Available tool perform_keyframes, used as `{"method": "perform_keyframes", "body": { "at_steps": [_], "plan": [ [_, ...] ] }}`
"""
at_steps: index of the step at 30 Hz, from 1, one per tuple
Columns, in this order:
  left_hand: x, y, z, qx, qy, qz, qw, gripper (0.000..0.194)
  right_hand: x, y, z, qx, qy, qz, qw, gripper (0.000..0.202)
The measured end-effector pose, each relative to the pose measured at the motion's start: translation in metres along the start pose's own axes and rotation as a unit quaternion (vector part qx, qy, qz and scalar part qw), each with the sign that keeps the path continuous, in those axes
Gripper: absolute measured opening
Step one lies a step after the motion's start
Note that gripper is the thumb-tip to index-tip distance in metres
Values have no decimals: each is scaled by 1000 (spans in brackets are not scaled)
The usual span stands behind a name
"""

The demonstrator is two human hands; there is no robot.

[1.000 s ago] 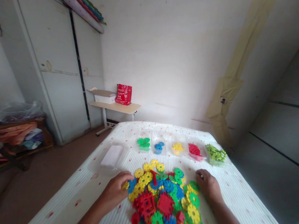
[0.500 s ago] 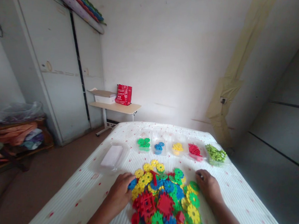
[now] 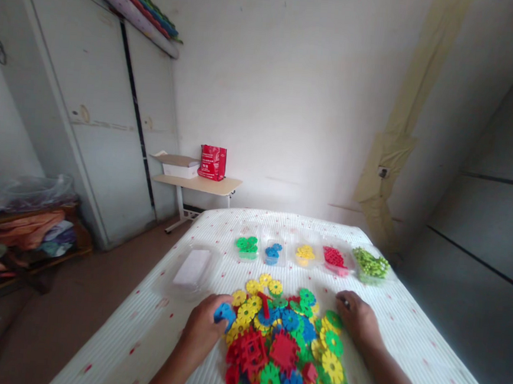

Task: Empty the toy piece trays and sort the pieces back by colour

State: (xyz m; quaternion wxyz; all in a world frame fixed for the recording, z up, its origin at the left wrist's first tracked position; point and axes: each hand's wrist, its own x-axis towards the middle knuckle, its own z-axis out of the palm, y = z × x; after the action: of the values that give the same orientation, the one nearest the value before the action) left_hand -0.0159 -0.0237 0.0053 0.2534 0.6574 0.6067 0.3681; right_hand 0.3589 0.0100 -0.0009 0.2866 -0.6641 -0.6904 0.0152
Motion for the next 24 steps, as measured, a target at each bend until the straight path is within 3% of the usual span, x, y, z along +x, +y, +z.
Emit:
{"method": "perform_keyframes", "body": {
  "at_steps": [7, 18, 24],
  "plan": [
    [-1, 2, -1, -77, 19, -52, 995, 35, 0, 0, 0, 15, 6, 0, 1000, 24],
    [-2, 11, -5, -186, 43, -58, 980, 32, 0, 3, 3, 10, 5, -2, 1000, 26],
    [-3, 7, 3, -197, 14, -36, 980, 35, 0, 2, 2, 13, 15, -3, 1000, 25]
  ]
}}
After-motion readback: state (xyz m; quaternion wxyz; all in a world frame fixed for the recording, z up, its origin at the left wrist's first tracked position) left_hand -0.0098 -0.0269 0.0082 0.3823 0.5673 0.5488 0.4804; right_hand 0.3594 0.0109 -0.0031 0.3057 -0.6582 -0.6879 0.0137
